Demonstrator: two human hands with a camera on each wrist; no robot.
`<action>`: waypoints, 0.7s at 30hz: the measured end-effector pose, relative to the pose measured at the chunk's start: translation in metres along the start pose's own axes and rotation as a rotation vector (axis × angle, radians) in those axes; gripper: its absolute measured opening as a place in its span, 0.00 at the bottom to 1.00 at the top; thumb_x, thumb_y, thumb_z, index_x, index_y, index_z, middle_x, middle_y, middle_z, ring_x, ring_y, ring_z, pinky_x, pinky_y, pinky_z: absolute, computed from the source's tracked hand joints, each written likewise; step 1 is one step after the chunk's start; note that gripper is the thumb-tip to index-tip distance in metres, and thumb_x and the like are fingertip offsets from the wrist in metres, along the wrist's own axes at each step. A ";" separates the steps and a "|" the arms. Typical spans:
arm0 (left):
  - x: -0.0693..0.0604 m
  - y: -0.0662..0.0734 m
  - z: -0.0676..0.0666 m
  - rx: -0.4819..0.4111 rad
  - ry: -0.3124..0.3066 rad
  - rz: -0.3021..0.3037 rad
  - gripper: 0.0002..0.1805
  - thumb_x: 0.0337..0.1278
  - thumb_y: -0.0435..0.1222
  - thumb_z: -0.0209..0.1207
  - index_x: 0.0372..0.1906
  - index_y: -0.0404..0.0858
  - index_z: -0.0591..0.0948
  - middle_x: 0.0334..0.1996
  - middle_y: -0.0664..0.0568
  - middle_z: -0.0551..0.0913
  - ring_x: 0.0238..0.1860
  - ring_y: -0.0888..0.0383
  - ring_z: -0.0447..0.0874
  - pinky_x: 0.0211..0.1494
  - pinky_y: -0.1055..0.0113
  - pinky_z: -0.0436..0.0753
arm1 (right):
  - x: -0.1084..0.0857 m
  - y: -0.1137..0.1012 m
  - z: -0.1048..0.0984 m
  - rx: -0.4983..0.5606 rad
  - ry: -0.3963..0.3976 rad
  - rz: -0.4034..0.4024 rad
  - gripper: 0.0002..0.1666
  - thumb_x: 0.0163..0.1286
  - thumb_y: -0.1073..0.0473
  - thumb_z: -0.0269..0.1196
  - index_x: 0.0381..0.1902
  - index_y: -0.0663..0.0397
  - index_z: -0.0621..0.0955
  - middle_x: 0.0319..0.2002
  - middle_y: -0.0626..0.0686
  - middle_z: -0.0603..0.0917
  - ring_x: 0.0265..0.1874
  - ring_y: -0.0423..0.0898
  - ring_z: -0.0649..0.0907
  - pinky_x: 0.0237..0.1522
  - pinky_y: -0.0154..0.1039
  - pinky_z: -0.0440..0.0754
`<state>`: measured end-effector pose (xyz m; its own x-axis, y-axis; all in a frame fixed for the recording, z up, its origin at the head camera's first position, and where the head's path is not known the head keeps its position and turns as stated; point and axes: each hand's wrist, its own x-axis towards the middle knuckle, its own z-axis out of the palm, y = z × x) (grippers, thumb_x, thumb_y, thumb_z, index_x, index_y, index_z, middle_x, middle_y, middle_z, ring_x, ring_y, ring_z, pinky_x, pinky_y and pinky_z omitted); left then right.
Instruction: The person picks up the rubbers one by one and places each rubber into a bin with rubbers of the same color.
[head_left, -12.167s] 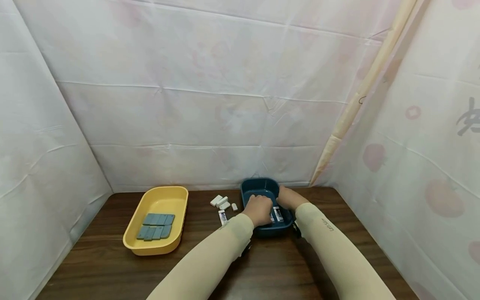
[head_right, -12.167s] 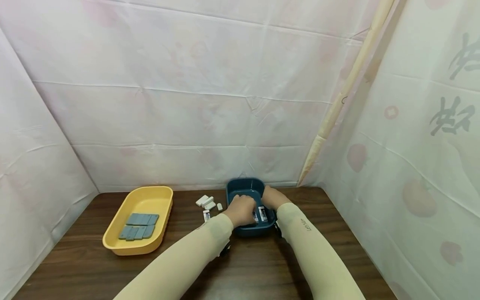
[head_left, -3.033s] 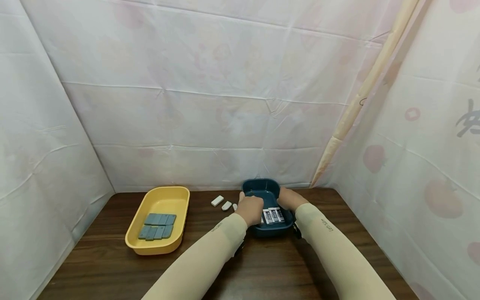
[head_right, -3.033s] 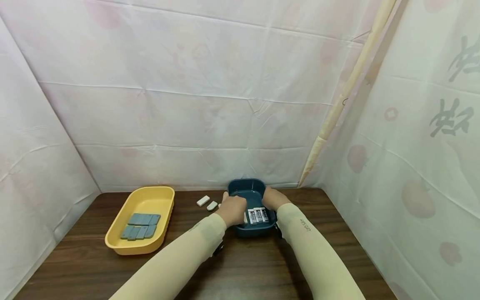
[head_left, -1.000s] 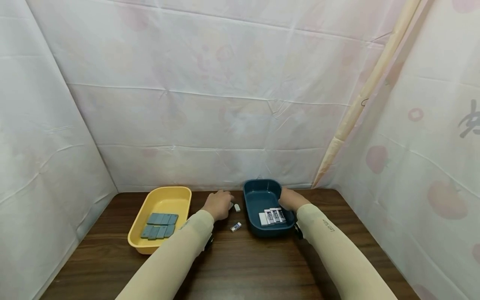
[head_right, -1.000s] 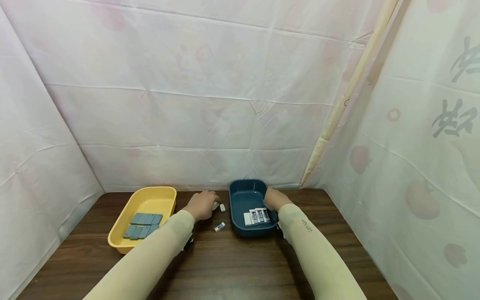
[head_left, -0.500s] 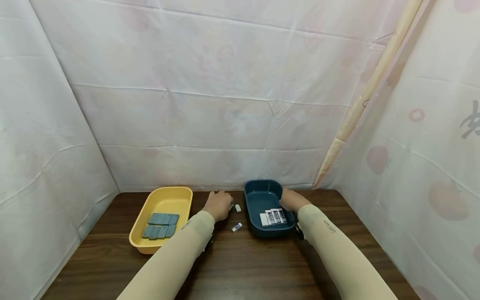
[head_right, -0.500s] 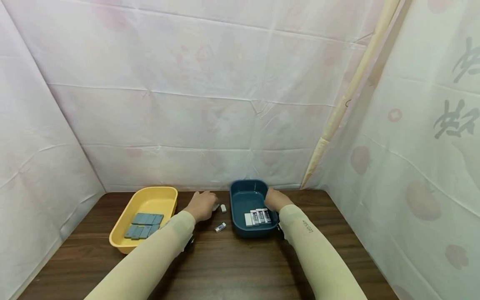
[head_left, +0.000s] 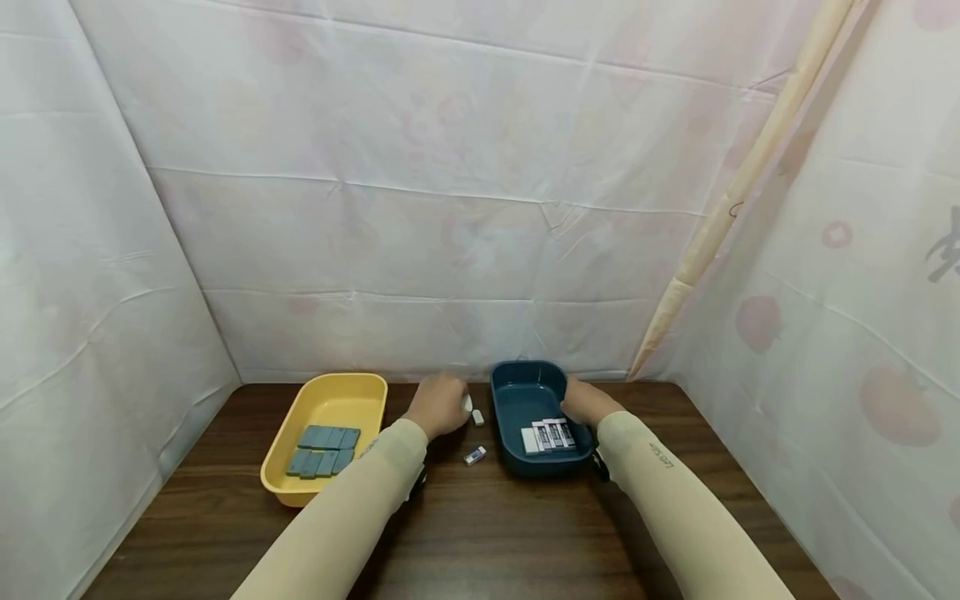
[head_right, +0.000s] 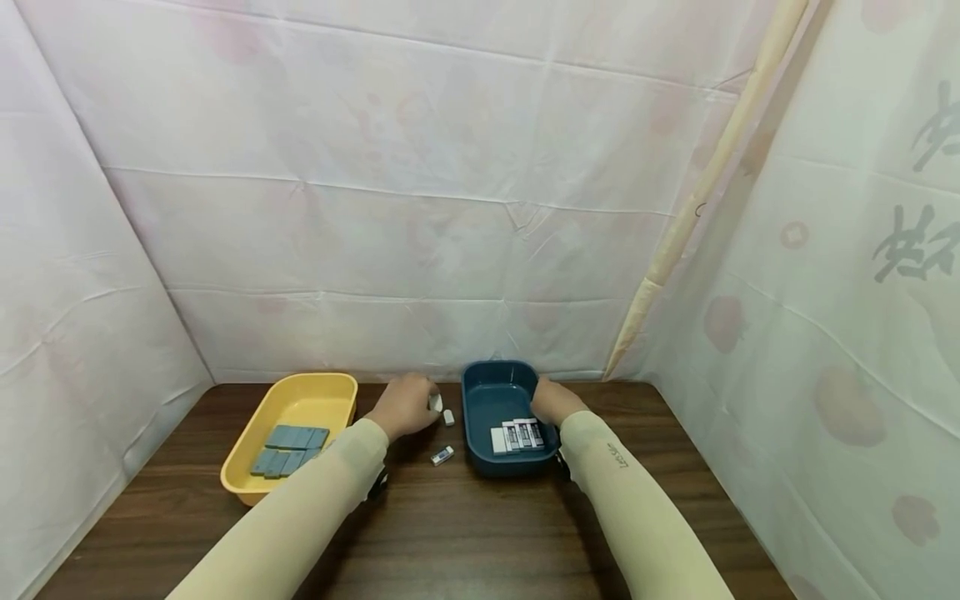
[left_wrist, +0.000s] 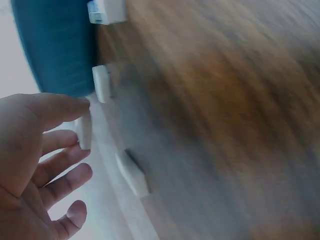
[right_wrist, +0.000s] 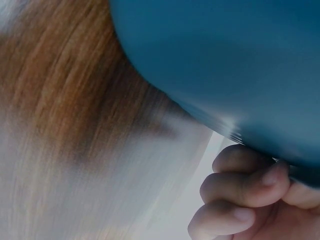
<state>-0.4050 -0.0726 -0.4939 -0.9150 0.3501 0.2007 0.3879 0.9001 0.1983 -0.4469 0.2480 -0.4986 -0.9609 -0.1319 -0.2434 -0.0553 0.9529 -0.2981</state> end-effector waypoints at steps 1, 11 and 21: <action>0.001 0.002 -0.002 -0.018 0.017 -0.003 0.10 0.67 0.37 0.76 0.29 0.45 0.88 0.36 0.52 0.88 0.37 0.53 0.83 0.53 0.46 0.87 | 0.000 0.000 0.000 -0.005 0.002 -0.004 0.35 0.88 0.61 0.55 0.86 0.68 0.66 0.79 0.70 0.78 0.77 0.64 0.81 0.79 0.66 0.77; 0.004 0.041 -0.020 -0.130 0.088 0.051 0.14 0.71 0.44 0.76 0.53 0.41 0.95 0.52 0.49 0.93 0.54 0.50 0.88 0.60 0.50 0.88 | -0.006 -0.001 -0.003 -0.019 0.009 -0.008 0.33 0.88 0.62 0.56 0.84 0.68 0.69 0.78 0.70 0.79 0.76 0.65 0.81 0.80 0.66 0.76; 0.002 0.075 -0.024 -0.152 -0.028 0.115 0.25 0.65 0.43 0.76 0.65 0.43 0.92 0.60 0.51 0.91 0.58 0.52 0.85 0.64 0.49 0.85 | 0.002 -0.003 -0.001 -0.018 0.003 0.018 0.32 0.87 0.62 0.56 0.83 0.67 0.71 0.76 0.68 0.81 0.73 0.62 0.84 0.77 0.65 0.79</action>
<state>-0.3751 -0.0109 -0.4552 -0.8658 0.4572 0.2036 0.5001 0.8050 0.3192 -0.4488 0.2449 -0.4967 -0.9627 -0.1138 -0.2453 -0.0430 0.9600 -0.2767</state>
